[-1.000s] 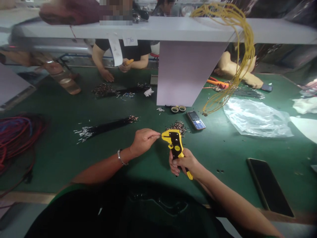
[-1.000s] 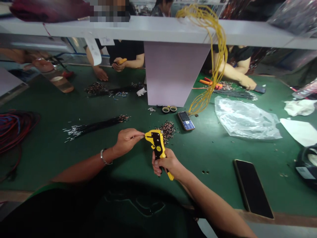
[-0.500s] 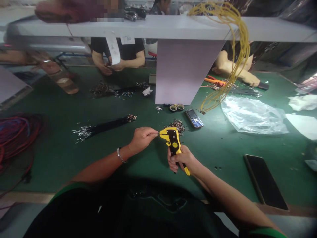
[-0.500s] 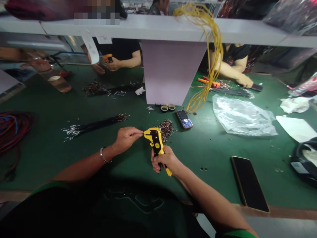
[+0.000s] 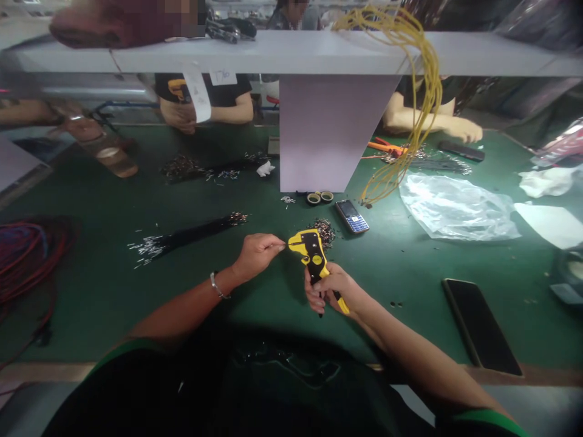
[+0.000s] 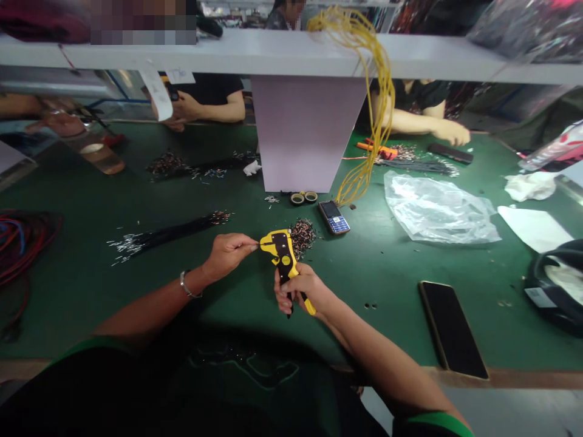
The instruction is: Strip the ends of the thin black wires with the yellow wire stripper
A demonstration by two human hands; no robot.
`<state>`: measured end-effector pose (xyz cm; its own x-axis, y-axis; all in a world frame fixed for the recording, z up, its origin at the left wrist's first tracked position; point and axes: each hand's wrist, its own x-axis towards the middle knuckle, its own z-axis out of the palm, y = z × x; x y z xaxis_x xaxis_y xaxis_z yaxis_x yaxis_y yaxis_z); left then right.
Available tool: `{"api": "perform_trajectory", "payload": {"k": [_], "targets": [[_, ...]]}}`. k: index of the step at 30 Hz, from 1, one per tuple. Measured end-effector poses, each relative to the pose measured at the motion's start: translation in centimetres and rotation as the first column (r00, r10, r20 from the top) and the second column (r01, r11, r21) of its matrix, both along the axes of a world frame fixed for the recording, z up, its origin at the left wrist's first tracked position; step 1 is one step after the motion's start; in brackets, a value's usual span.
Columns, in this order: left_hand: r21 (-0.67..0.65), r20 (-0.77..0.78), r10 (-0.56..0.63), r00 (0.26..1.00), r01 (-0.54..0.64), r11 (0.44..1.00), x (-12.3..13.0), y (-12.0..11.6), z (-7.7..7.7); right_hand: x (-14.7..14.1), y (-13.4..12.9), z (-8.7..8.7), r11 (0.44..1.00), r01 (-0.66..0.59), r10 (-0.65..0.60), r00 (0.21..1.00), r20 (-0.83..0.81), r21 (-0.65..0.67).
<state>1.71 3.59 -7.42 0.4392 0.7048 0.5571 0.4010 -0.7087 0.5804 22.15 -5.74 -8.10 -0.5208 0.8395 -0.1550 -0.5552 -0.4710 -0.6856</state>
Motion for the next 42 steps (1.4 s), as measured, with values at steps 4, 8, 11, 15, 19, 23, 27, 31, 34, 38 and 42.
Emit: {"api": "perform_trajectory", "payload": {"k": [4,8,11,15,19,23,27,31,34,38,42], "targets": [[-0.055,0.008,0.001,1.000,-0.001,0.998,0.0,0.1,0.0,0.3,0.0,0.4,0.998,-0.049,0.048,0.998,-0.049,-0.035],[-0.130,0.005,0.006,1.000,-0.005,0.992,0.0,-0.1,0.1,0.4,0.1,0.6,0.997,-0.062,0.060,0.995,-0.078,-0.035],[-0.174,0.006,0.025,1.000,-0.023,0.985,0.1,-0.3,0.2,0.5,0.1,0.7,0.997,-0.068,0.065,0.994,-0.085,-0.032],[-0.260,0.035,0.030,0.999,-0.020,0.965,0.2,-0.3,0.4,0.7,-0.1,1.2,0.996,-0.076,0.072,0.994,-0.082,-0.036],[-0.311,0.066,0.038,0.997,-0.016,0.950,0.2,-0.1,0.4,0.7,-0.2,1.5,0.996,-0.069,0.064,0.994,-0.091,-0.061],[-0.333,0.082,0.044,0.996,-0.015,0.943,0.2,0.1,0.2,0.7,-0.1,1.7,0.995,-0.066,0.059,0.994,-0.096,-0.078],[-0.335,0.079,0.049,0.996,-0.019,0.942,0.1,0.2,0.2,0.8,-0.1,2.2,0.993,-0.069,0.058,0.993,-0.103,-0.099],[-0.334,0.085,0.036,0.996,-0.006,0.943,0.1,0.1,0.2,0.9,-0.3,2.7,0.987,-0.081,0.066,0.992,-0.111,-0.140],[-0.340,0.077,0.029,0.997,-0.001,0.941,0.0,0.1,0.3,0.9,-0.4,2.9,0.986,-0.082,0.064,0.990,-0.125,-0.145],[-0.340,0.077,0.037,0.996,-0.009,0.940,-0.1,0.2,0.2,1.0,-0.4,3.0,0.982,-0.101,0.080,0.988,-0.135,-0.162],[-0.347,0.067,0.037,0.997,-0.011,0.938,-0.1,0.2,0.2,1.2,-0.4,3.1,0.981,-0.093,0.072,0.990,-0.123,-0.173]]}}
